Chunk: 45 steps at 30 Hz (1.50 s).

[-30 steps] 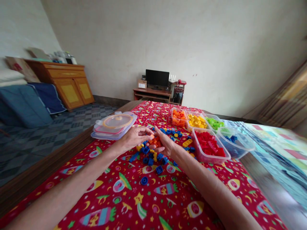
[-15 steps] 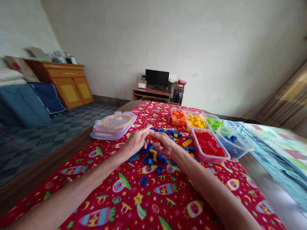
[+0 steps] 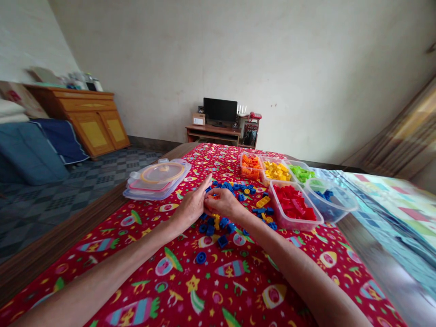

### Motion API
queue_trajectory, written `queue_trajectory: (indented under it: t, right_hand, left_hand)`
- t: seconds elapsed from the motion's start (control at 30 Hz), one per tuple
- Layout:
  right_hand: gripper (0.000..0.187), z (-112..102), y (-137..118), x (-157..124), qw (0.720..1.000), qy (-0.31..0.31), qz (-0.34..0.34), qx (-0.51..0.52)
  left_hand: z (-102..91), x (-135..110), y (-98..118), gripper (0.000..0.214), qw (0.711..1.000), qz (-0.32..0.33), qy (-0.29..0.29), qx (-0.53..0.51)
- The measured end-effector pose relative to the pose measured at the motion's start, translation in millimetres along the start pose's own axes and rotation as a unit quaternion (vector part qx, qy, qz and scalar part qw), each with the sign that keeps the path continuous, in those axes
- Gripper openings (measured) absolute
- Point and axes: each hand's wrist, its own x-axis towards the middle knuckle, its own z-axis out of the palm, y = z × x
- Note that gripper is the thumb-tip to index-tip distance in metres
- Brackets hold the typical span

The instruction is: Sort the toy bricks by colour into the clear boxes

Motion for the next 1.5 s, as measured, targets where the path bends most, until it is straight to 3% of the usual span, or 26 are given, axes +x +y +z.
queue_trajectory:
  t: [0.13,0.23,0.33,0.5,0.6,0.7,0.87,1.0,1.07,1.13,1.23,1.37,1.5]
  right_hand:
    - [0.008,-4,-7,-2,0.996,-0.004,0.044,0.080]
    - [0.008,-14,-16,-3,0.990,0.027,0.054,0.126]
    - [0.012,-35,-27,-3,0.985,0.084,0.027,0.147]
    - [0.021,-84,-41,-4,0.966,0.167,-0.029,0.195]
    - [0.030,-108,-42,-7,0.955,0.200,-0.052,0.213]
    - [0.033,-118,-42,-10,0.952,0.216,-0.053,0.208]
    - [0.017,-126,-50,0,0.978,0.188,-0.059,0.062]
    - [0.006,-151,-54,39,0.977,0.190,-0.042,-0.083]
    - [0.012,-165,-50,64,0.954,0.231,-0.015,-0.190]
    - [0.019,-177,-42,86,0.912,0.263,0.013,-0.315]
    - [0.024,-185,-27,108,0.866,0.270,0.042,-0.418]
    - [0.023,-189,-16,119,0.856,0.251,0.053,-0.449]
    - [0.027,-196,-24,117,0.843,0.255,0.047,-0.471]
  left_hand:
    - [-6.0,1,2,0.057,0.999,0.019,0.010,0.039]
    - [-12.2,4,-8,0.053,0.997,0.037,0.022,0.065]
    - [-13.0,6,-31,0.053,0.997,0.017,0.022,0.072]
    - [-0.8,7,-69,0.062,0.995,-0.097,-0.037,0.007]
    - [7.5,5,-75,0.069,0.994,-0.093,-0.057,-0.030]
    - [11.4,1,-73,0.076,0.994,-0.053,-0.087,-0.042]
    - [11.0,-2,-71,0.075,0.994,-0.029,-0.105,-0.022]
    - [8.3,-1,-67,0.077,0.995,-0.029,-0.099,-0.014]
    - [7.5,-1,-65,0.075,0.995,-0.026,-0.096,-0.014]
    - [7.9,-1,-66,0.075,0.995,-0.025,-0.094,-0.020]
    - [9.6,-1,-71,0.076,0.994,-0.028,-0.097,-0.034]
    - [10.2,-1,-76,0.075,0.994,-0.034,-0.090,-0.044]
    - [9.8,0,-75,0.073,0.995,-0.028,-0.084,-0.037]
